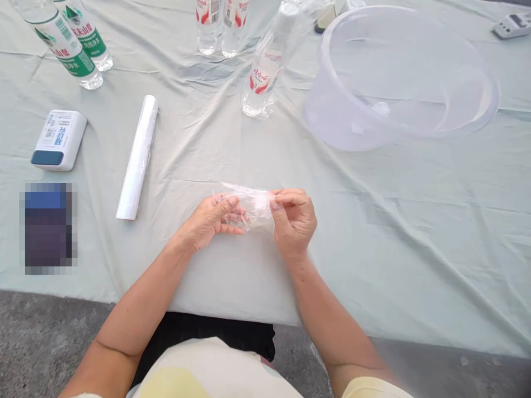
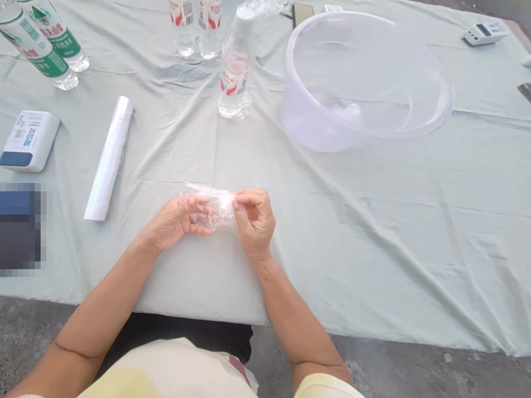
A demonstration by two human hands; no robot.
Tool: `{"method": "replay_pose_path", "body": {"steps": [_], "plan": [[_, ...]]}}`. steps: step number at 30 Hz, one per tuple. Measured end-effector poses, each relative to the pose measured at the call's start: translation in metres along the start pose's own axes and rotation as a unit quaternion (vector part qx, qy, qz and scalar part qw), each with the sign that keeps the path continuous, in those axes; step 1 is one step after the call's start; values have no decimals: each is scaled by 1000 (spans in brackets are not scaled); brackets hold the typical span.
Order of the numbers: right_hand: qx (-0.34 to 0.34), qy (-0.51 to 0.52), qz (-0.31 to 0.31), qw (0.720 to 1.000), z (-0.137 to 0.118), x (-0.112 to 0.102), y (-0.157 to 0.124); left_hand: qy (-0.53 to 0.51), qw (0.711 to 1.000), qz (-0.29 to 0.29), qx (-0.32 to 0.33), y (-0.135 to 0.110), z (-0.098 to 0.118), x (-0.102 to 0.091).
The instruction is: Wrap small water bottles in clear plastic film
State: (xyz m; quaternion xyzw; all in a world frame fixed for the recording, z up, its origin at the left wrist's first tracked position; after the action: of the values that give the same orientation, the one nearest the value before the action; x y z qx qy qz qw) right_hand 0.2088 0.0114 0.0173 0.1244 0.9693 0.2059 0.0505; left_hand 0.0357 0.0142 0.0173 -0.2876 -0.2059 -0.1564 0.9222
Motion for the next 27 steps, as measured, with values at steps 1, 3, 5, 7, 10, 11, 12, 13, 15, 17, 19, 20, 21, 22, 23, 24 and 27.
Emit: {"method": "replay_pose_path", "body": {"steps": [1,3,5,7,10,11,12,13,15,17,19,20,21,22,23,24,27], "plan": [[-41,-26,1,999,-3,0,-2,2,1000,-6,1,1,-1,1],[-77,-45,-21,996,-6,1,-5,-4,999,27,36,3,0,-2],[-35,-7,-73,997,-3,5,-7,-10,992,89,87,4,3,-7],[49,57,-133,988,1,12,-11,7,984,126,124,3,5,-9],[160,104,-200,961,6,20,-16,71,977,126,156,0,7,-4],[184,99,-215,954,6,21,-16,91,975,122,163,-2,8,-2],[201,89,-227,949,7,21,-16,106,973,120,168,-3,9,-1],[211,77,-236,945,6,20,-16,114,970,123,174,-4,11,-1],[226,56,-242,942,5,15,-11,108,966,149,184,-5,16,-6],[255,54,-236,936,5,6,-6,90,959,192,190,-6,22,-17],[289,62,-224,929,6,-2,0,81,951,230,190,-8,29,-27],[300,65,-218,926,6,-6,3,83,948,242,189,-8,31,-31],[308,63,-211,925,6,-8,6,87,946,251,187,-9,33,-34],[316,56,-204,925,6,-10,9,91,944,258,183,-10,35,-36],[325,47,-194,924,6,-12,11,95,943,264,179,-10,36,-37],[335,37,-183,924,6,-15,14,98,942,269,175,-11,37,-38],[367,7,-144,919,10,-27,22,103,941,278,164,-12,37,-39]]}}
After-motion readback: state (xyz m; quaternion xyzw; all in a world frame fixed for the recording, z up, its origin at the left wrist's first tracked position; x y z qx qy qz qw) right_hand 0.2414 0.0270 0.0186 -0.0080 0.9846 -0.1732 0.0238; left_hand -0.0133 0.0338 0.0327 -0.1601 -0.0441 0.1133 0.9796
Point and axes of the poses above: each hand's wrist, its own y-axis towards the middle knuckle, its own x-axis out of the palm, z = x × y, the point moved 4 cm from there along y, towards the middle knuckle, and after that the axes turned 2 degrees about -x, right-handed, at the moved point
